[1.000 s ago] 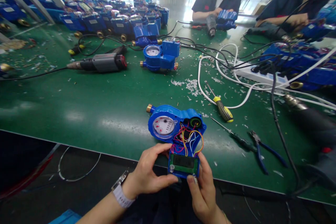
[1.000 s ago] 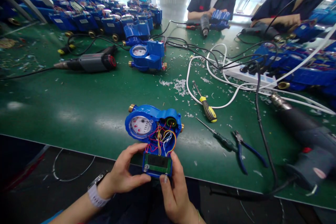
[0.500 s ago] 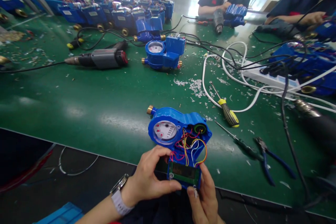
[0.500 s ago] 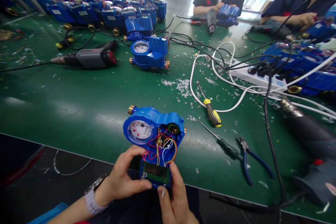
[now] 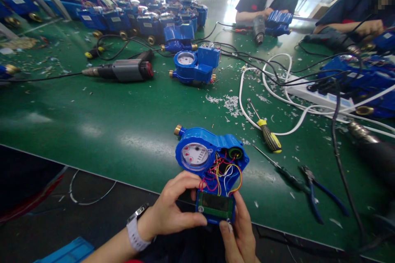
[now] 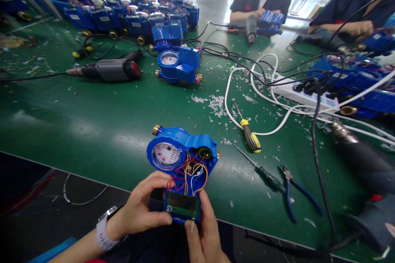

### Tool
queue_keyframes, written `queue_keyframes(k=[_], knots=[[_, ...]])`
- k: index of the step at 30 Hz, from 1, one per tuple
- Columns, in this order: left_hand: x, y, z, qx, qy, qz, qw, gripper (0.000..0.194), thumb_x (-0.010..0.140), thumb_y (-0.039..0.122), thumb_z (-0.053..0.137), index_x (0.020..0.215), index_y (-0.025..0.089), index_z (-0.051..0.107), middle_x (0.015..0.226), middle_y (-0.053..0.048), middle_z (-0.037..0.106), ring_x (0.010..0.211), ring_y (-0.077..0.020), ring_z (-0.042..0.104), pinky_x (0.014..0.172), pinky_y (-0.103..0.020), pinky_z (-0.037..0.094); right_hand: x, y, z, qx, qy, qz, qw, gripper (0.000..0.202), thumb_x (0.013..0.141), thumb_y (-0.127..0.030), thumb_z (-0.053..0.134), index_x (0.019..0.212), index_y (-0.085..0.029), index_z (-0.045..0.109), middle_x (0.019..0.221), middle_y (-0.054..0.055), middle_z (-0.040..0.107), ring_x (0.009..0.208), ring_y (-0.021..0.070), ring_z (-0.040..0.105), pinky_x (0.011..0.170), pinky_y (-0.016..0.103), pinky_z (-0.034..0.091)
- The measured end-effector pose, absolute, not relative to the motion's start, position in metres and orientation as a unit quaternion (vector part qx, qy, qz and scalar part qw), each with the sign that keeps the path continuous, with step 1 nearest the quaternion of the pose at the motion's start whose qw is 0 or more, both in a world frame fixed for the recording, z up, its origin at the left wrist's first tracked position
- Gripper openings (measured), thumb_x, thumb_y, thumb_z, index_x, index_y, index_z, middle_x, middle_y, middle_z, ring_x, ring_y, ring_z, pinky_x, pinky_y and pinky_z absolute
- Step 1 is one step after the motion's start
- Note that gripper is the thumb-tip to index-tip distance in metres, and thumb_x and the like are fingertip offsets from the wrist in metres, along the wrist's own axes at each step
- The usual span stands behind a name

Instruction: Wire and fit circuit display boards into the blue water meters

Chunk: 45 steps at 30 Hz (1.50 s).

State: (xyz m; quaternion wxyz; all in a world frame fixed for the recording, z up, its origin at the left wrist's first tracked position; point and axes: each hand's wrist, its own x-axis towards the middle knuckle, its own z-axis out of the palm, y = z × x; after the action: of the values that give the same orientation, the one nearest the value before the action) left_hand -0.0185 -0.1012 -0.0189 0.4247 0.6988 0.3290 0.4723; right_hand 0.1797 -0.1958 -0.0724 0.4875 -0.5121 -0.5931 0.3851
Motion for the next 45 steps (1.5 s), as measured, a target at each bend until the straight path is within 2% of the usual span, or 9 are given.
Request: queue_keyframes(k=[4,9,17,24,31,38,45], knots=[[-0.020,-0.101,-0.021,0.690,0.313,0.479,0.443,0.054,0.073,0.055,0.074,0.114,0.022,0.060,0.098,-0.008,0.064,0.077,-0.0170,0.063,0.061,-0.025,0.055,0.180,-0.191,-0.068,-0.503,-0.601,0.385,0.488,0.064,0.097,-0.020,0.049,0.154,-0.027,0.021,0.154,0.003,0.036,0.134,0.0210,0.045,0.103,0.028,0.047],[-0.022,-0.101,-0.022,0.688,0.306,0.478,0.452,0.055,0.073,0.056,0.074,0.114,0.022,0.061,0.099,-0.009,0.065,0.085,-0.0201,0.064,0.067,-0.028,0.057,0.175,-0.184,-0.060,-0.501,-0.594,0.391,0.493,0.057,0.099,-0.026,0.046,0.153,-0.023,0.028,0.154,0.005,0.037,0.134,0.0227,0.045,0.104,0.030,0.046],[-0.023,-0.100,-0.023,0.697,0.304,0.483,0.435,0.062,0.067,0.052,0.081,0.117,0.021,0.060,0.099,-0.009,0.064,0.087,-0.0220,0.063,0.069,-0.031,0.058,0.171,-0.176,-0.050,-0.473,-0.605,0.376,0.519,0.058,0.099,-0.026,0.048,0.153,-0.025,0.027,0.153,0.004,0.036,0.133,0.0209,0.044,0.105,0.029,0.042],[-0.022,-0.101,-0.023,0.699,0.306,0.488,0.424,0.061,0.069,0.055,0.077,0.117,0.021,0.060,0.098,-0.009,0.065,0.086,-0.0209,0.064,0.068,-0.029,0.057,0.168,-0.171,-0.041,-0.453,-0.601,0.391,0.529,0.056,0.099,-0.029,0.048,0.152,-0.029,0.028,0.150,0.001,0.042,0.128,0.0176,0.050,0.102,0.023,0.043],[-0.021,-0.103,-0.027,0.712,0.318,0.492,0.387,0.062,0.069,0.057,0.077,0.116,0.020,0.061,0.097,-0.010,0.065,0.086,-0.0229,0.065,0.070,-0.032,0.058,0.166,-0.172,-0.040,-0.463,-0.588,0.385,0.540,0.056,0.098,-0.027,0.050,0.151,-0.024,0.032,0.143,0.008,0.051,0.120,0.0230,0.058,0.095,0.030,0.052],[-0.022,-0.105,-0.033,0.724,0.323,0.490,0.363,0.065,0.069,0.060,0.074,0.119,0.020,0.060,0.101,-0.011,0.064,0.090,-0.0239,0.065,0.075,-0.035,0.058,0.167,-0.171,-0.036,-0.461,-0.575,0.412,0.536,0.059,0.096,-0.020,0.052,0.151,-0.026,0.031,0.135,0.007,0.060,0.110,0.0219,0.066,0.087,0.027,0.057],[-0.021,-0.108,-0.024,0.744,0.323,0.492,0.318,0.056,0.073,0.059,0.070,0.112,0.019,0.064,0.101,-0.012,0.066,0.093,-0.0230,0.066,0.081,-0.035,0.058,0.174,-0.177,-0.043,-0.494,-0.547,0.441,0.512,0.062,0.093,-0.019,0.056,0.150,-0.024,0.033,0.143,0.007,0.050,0.108,0.0231,0.067,0.078,0.024,0.060]])
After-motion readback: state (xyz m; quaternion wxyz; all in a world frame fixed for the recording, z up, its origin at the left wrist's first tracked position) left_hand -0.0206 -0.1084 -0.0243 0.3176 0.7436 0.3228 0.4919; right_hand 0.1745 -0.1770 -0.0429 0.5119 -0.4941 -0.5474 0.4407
